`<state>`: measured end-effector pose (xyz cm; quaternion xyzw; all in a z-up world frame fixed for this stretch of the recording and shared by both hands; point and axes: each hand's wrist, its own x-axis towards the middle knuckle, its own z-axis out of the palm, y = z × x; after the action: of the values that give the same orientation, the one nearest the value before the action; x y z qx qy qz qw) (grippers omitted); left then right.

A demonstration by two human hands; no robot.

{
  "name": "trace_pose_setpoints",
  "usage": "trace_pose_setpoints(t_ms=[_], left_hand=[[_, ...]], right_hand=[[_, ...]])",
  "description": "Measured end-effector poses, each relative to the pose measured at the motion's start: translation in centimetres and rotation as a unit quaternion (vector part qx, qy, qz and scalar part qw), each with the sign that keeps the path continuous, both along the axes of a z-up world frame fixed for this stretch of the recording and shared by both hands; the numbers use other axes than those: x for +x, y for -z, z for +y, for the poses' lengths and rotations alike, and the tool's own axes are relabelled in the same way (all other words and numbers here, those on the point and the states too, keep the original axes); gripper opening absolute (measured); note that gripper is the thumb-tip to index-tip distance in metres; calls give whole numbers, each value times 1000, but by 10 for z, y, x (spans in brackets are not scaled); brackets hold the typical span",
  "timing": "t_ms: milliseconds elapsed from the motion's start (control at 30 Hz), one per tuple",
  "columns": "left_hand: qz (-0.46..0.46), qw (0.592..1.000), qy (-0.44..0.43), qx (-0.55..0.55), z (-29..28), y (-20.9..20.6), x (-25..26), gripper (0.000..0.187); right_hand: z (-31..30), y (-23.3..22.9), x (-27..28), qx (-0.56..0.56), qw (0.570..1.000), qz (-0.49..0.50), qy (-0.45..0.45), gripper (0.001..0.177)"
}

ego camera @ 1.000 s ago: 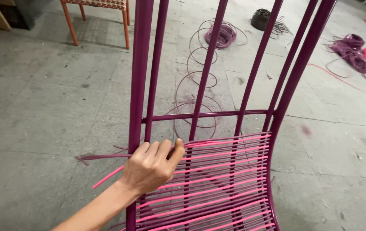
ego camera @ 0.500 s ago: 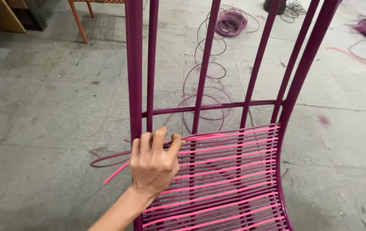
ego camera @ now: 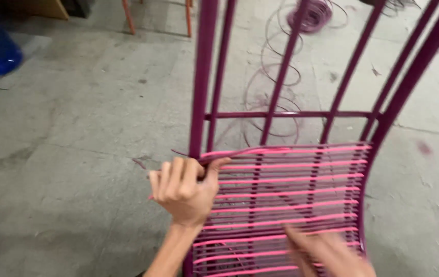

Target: The person weaves pink plastic cords through the frame of a purple chair, using shears to trim the ends and a pneumatic staple gun to secure them to the metal bars.

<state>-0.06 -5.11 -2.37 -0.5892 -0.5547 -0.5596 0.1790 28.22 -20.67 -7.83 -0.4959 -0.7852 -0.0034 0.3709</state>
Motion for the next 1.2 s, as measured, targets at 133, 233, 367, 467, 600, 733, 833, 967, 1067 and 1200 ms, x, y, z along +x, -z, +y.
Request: trace_pose_setpoints(t_ms=[133, 233, 367, 467, 600, 733, 833, 967, 1067, 1200], left_hand=[[11, 1000, -16, 8, -10, -5, -5, 45], [-5, 1000, -6, 21, -9, -5, -13, 34], [-105, 994, 30, 10, -10, 14, -18, 21], [-255, 961, 67, -78, -9, 29, -19, 14], [-420, 871, 204, -152, 6, 39, -36, 31], [-484, 749, 446, -70, 29, 57, -47, 41], [-481, 687, 544, -19, 36, 63, -52, 36], [-434, 606, 665, 55, 51, 66, -50, 18], [-380, 664, 642, 52, 51, 46, -52, 18], [-314, 742, 592, 12, 49, 38, -55, 21]], right_hand=[[122, -127, -122, 53, 996, -9, -70, 28], [164, -113, -140, 89, 989, -12, -121, 30], [173, -98, -154, 64, 993, 43, -90, 28], [174, -94, -158, 83, 994, 37, -58, 27], [177, -94, -164, 74, 996, 33, -38, 27], [180, -103, -171, 39, 998, 49, -23, 29], [183, -105, -172, 12, 998, 57, -24, 29], [182, -108, -171, -8, 999, 50, -17, 28], [183, -109, -171, -31, 998, 60, 0, 25], [176, -94, -175, -28, 997, 42, 58, 28]])
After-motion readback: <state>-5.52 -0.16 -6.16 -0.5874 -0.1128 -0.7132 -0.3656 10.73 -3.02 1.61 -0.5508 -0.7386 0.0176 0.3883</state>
